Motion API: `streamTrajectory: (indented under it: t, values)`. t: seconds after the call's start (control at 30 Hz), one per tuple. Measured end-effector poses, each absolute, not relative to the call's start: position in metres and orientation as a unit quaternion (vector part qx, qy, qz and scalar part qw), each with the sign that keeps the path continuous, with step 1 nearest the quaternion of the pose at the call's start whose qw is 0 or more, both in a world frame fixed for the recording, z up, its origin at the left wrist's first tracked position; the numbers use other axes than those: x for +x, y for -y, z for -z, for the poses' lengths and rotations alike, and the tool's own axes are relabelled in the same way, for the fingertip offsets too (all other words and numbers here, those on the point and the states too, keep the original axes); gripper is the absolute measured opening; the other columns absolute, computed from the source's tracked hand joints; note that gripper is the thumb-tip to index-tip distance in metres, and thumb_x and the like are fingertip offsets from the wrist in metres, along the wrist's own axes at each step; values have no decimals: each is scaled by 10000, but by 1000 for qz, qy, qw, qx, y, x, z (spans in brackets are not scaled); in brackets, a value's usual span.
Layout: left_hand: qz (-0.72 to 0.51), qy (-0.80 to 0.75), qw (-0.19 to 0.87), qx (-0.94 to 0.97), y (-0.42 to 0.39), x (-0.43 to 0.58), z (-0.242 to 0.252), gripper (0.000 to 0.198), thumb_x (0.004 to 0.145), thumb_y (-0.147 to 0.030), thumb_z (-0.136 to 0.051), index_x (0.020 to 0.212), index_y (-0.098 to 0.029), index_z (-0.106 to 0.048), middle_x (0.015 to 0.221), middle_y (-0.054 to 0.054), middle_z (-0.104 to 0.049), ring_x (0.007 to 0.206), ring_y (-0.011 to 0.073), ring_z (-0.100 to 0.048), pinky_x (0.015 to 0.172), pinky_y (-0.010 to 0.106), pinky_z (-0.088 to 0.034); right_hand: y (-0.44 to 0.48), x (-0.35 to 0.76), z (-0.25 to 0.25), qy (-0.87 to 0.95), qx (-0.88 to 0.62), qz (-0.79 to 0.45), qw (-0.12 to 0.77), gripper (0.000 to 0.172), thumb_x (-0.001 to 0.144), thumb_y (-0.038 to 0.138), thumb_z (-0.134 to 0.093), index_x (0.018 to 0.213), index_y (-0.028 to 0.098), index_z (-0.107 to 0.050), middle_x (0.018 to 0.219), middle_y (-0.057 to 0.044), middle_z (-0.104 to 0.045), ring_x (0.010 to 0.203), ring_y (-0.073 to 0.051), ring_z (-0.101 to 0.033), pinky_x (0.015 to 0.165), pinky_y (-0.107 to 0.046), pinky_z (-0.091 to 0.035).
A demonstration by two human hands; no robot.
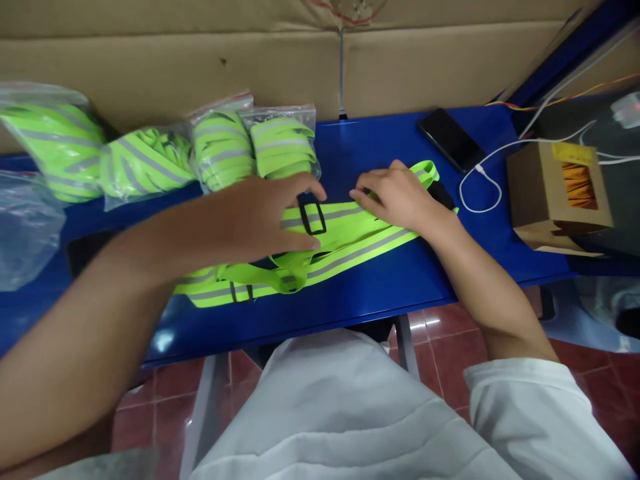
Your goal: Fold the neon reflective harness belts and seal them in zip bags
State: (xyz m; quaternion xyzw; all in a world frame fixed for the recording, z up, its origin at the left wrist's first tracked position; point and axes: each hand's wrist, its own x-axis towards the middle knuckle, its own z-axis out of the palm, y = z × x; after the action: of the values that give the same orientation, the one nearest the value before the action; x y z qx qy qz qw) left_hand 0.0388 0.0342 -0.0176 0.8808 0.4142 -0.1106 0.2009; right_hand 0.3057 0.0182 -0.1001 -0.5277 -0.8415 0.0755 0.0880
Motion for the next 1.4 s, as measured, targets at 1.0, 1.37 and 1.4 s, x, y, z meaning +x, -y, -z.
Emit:
streamTrajectory:
  t: [1.0,1.37,1.4]
  values:
    - [-118,-385,94,910,36,128,116,692,1092,-493,-407,1466,75,-535,1602,335,-433,1545,465,-395,1297,566,-341,-1,408,69,605,-744,-282,3,598,797,779,-725,1047,237,-682,1015,-67,-756,937,-288,-708,799,-406,-524]
    - [-103,-334,141,926,18,119,133,721,1109,-532,-350,1668,-78,-328,1762,152,-242,1650,334,-245,1357,563,-231,-17,415,80,579,-702,-401,105,459,747,603,-854,965,236,-685,924,-40,-720,853,-250,-649,694,-357,-484]
    - [-100,-336,136,926,18,118,131,705,1113,-516,-340,1658,-69,-349,1754,163,-262,1646,343,-255,1353,581,-228,-18,416,80,569,-705,-406,122,419,745,578,-864,931,239,-700,910,-34,-724,850,-245,-653,701,-355,-488]
